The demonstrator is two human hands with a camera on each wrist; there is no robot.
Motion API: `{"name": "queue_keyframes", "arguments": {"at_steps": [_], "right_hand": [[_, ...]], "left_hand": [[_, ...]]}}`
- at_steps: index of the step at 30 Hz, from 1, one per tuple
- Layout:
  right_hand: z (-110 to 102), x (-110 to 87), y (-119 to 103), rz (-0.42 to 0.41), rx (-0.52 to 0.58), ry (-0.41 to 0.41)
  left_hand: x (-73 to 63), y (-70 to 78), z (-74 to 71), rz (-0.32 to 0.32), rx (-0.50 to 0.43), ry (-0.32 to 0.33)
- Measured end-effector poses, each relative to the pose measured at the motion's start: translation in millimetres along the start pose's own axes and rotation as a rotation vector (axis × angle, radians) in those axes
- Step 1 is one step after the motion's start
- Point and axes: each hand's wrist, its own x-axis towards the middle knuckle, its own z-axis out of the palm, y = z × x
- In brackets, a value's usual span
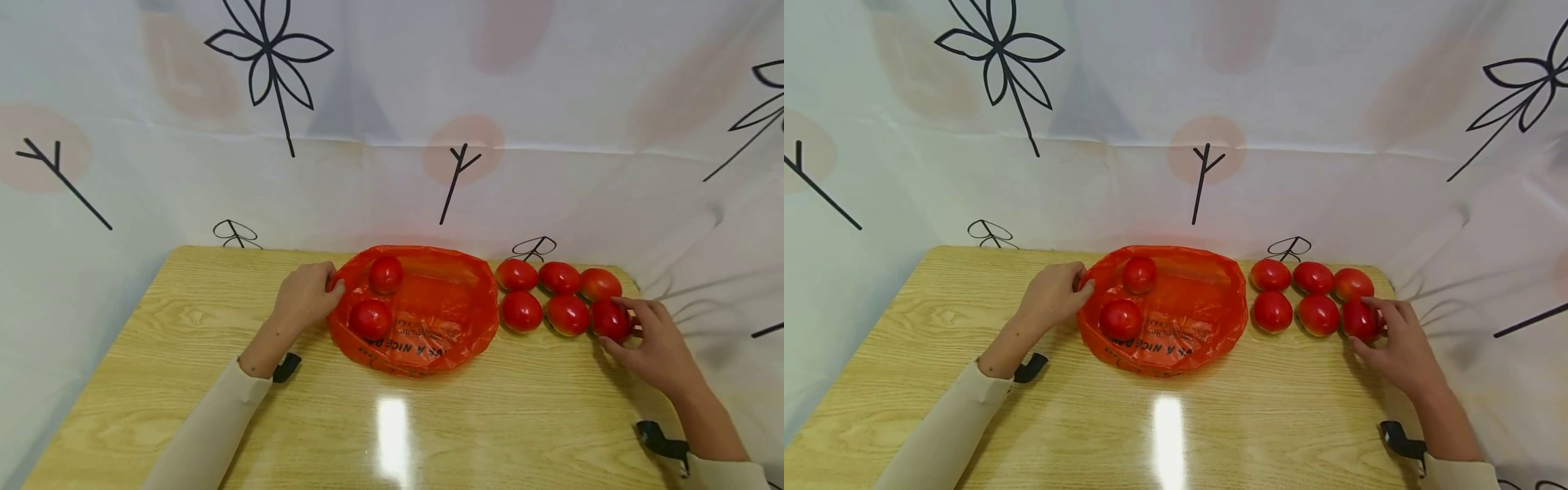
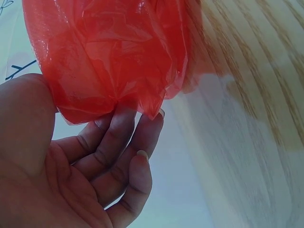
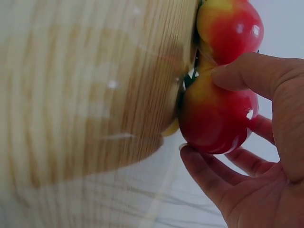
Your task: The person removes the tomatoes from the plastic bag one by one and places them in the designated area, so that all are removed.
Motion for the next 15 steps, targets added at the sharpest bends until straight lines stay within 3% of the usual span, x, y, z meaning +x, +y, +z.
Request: {"name": "queue_keyframes", "arguments": {"at_steps": [9,15], "right_hand": [[0.4,1.9,-2.2,0.030,-0.019,-0.025],[-1.7,2.4,-2.8,0.005,-0.009,-0.035]], "left_hand": [[0.3,0.2,-1.2,0.004,0.000,-0.005],[0.4,0.0,-1.1,0.012,0.003,-0.001]]}}
